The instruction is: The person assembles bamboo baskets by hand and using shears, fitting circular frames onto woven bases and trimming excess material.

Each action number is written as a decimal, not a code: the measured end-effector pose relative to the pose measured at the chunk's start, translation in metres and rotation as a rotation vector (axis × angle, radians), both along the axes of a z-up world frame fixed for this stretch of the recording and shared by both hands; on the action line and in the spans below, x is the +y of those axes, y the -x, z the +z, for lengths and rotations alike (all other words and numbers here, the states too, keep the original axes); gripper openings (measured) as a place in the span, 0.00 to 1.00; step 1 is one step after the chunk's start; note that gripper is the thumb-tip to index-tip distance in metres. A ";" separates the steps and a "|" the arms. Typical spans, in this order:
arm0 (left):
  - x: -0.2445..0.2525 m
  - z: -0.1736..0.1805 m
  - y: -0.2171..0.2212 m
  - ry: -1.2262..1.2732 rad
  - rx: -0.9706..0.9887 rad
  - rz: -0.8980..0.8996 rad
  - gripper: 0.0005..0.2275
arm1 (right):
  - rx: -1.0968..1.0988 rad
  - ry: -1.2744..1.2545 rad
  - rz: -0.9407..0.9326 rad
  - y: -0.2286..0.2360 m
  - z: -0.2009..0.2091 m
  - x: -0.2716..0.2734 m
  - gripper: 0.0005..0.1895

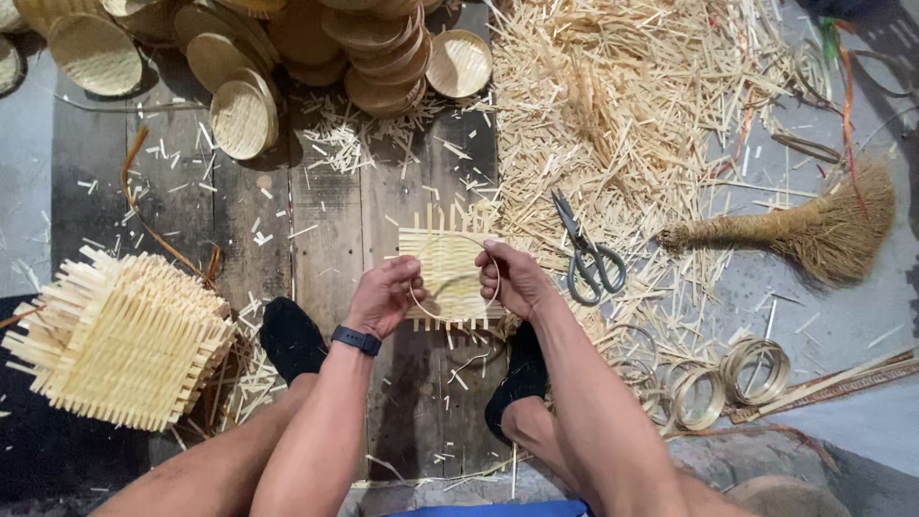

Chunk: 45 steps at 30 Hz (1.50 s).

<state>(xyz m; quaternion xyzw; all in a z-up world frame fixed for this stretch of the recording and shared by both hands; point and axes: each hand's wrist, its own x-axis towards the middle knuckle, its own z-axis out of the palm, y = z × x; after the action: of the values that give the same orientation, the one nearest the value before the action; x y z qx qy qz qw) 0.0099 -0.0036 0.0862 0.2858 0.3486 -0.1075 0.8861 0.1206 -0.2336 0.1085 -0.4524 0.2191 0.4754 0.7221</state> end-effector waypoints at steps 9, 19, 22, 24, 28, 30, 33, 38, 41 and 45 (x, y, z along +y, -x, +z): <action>-0.009 -0.007 -0.002 0.281 0.113 -0.086 0.17 | 0.094 -0.083 -0.039 0.025 -0.013 0.017 0.21; -0.025 0.004 -0.012 0.124 0.158 0.046 0.16 | -0.024 0.177 -0.201 0.023 0.008 0.027 0.20; -0.019 0.008 -0.014 0.162 0.118 0.076 0.15 | -0.104 0.180 -0.161 0.024 0.011 0.017 0.15; -0.015 0.006 -0.014 0.151 0.053 0.125 0.15 | -0.209 0.248 -0.050 0.024 0.008 0.007 0.17; -0.012 -0.010 -0.012 -0.146 0.216 0.097 0.08 | -0.511 0.493 0.130 0.029 -0.009 -0.004 0.13; -0.012 -0.022 -0.005 -0.327 0.176 0.087 0.07 | -0.608 0.634 0.124 0.030 -0.017 -0.005 0.12; -0.014 -0.041 0.002 -0.798 0.117 -0.036 0.07 | -0.691 0.879 0.148 0.031 -0.027 0.000 0.12; -0.015 -0.053 0.001 -1.305 0.069 -0.190 0.07 | -0.933 1.058 0.209 0.035 -0.035 0.008 0.11; -0.016 -0.048 -0.003 -1.298 0.143 -0.247 0.07 | -1.026 1.090 0.185 0.036 -0.038 0.008 0.10; -0.014 -0.047 -0.002 -1.316 0.186 -0.291 0.07 | -0.919 1.004 0.224 0.031 -0.040 0.004 0.11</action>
<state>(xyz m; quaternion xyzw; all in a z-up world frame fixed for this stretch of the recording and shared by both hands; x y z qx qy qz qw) 0.0122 -0.0179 0.0396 0.7990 0.3741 -0.0152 0.4705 0.0897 -0.2292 0.0687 -0.9075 0.0364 0.1480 0.3915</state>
